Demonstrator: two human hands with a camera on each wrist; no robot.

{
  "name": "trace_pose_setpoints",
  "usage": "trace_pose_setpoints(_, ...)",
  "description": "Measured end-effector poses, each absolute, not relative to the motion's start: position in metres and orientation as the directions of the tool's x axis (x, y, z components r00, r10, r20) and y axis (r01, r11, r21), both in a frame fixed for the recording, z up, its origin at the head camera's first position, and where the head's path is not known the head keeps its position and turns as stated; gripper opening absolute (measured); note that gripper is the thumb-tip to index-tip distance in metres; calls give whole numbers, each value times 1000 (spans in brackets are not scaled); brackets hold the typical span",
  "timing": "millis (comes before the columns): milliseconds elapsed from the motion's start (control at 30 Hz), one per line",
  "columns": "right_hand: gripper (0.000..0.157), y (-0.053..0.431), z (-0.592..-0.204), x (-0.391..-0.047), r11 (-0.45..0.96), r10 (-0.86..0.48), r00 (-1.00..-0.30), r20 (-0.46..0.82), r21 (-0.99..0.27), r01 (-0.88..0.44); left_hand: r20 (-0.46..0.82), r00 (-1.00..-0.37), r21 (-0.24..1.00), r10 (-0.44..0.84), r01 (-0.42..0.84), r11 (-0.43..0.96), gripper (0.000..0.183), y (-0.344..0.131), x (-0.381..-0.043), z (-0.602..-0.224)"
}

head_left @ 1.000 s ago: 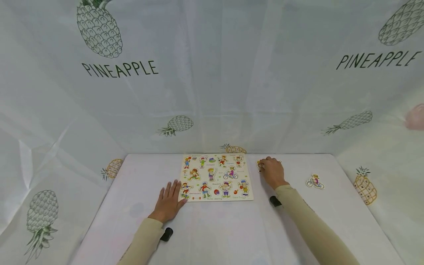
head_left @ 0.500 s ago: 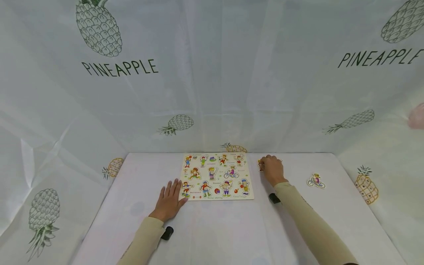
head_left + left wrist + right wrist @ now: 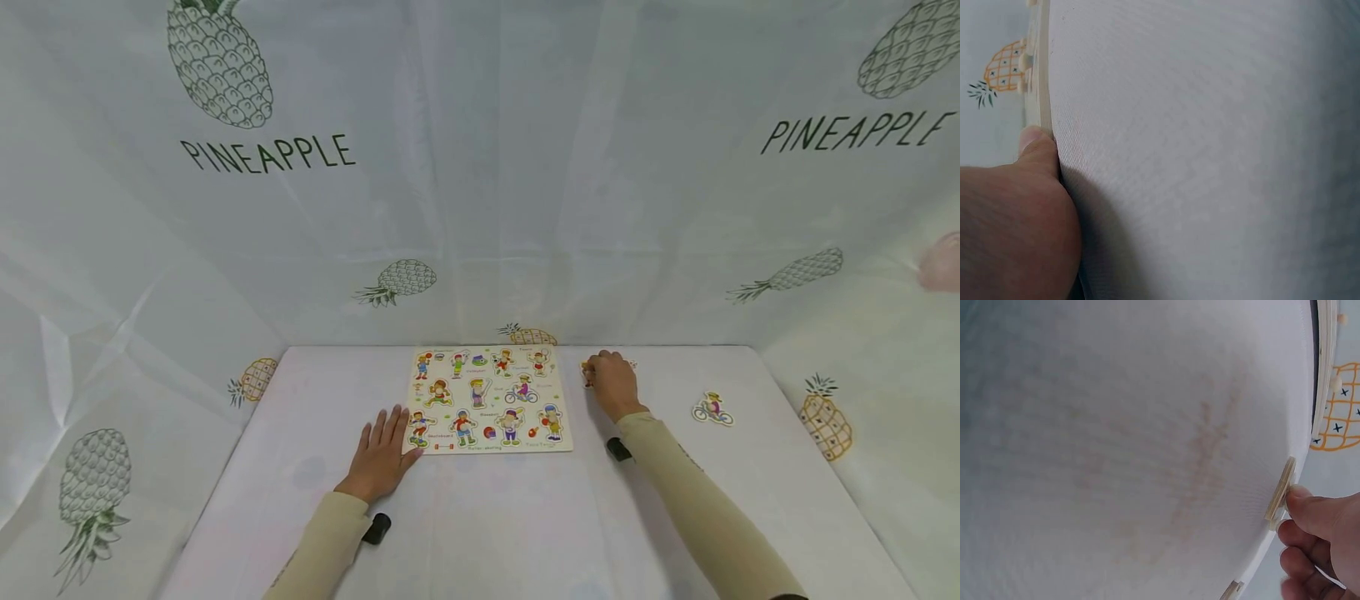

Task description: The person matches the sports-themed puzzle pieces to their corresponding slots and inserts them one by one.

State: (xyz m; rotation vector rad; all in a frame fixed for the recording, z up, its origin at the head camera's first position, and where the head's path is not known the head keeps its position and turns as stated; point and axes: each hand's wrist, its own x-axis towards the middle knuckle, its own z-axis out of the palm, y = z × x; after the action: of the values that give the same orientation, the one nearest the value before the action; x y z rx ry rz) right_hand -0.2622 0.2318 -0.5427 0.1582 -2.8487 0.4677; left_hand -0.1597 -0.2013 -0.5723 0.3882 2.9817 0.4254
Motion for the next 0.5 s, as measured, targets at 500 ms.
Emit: trace_pose_setpoints(500,13,231,-540,-255,955,-85,-952,294,-249,-163,-74,-958,326,277,239,915,79,-201,-156,-566)
